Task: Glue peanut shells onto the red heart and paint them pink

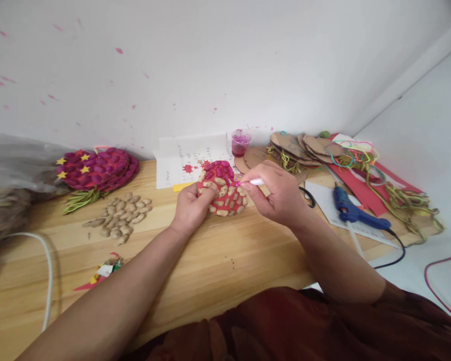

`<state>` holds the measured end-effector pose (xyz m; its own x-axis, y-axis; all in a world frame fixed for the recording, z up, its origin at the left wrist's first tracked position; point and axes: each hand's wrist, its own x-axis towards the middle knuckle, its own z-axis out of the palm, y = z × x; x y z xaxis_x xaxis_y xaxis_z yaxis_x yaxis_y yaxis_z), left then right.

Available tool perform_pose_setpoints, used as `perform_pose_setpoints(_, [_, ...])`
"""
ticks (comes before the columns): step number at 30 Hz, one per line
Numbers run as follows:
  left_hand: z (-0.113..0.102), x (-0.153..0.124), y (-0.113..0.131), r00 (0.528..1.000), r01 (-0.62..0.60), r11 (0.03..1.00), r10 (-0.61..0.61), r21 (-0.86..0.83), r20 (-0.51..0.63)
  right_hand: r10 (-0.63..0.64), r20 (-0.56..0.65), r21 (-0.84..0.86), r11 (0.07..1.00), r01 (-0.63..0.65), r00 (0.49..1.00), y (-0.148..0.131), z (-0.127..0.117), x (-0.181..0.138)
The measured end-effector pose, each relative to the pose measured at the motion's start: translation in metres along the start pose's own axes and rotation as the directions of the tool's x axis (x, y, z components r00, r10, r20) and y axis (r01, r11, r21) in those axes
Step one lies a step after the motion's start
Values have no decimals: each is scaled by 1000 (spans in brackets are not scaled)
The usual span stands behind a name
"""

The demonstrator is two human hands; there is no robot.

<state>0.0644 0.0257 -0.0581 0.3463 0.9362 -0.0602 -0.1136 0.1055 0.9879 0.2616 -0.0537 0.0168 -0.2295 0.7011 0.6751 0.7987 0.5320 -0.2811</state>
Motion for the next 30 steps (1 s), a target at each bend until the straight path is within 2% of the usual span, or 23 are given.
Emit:
perform_pose_setpoints(5, [1, -1, 4, 1000, 7, 999, -7, 36, -11, -52, 46, 12, 999, 52, 998, 1, 0, 0])
perform_pose_setpoints(11, [2, -3, 9, 999, -5, 992, 9, 125, -35, -94, 100, -53, 994, 99, 991, -3, 1, 1])
perform_pose_setpoints(15, [1, -2, 9, 999, -8, 986, 14, 167, -33, -92, 125, -64, 993, 101, 988, -4, 0, 0])
perform_pose_setpoints(23, [-1, 1, 3, 1000, -7, 997, 10, 82, -29, -56, 52, 0, 998, 56, 997, 3, -2, -1])
perform_pose_setpoints(30, [-1, 3, -2, 1000, 7, 1000, -6, 9, -30, 66, -15, 48, 997, -66, 998, 4, -8, -1])
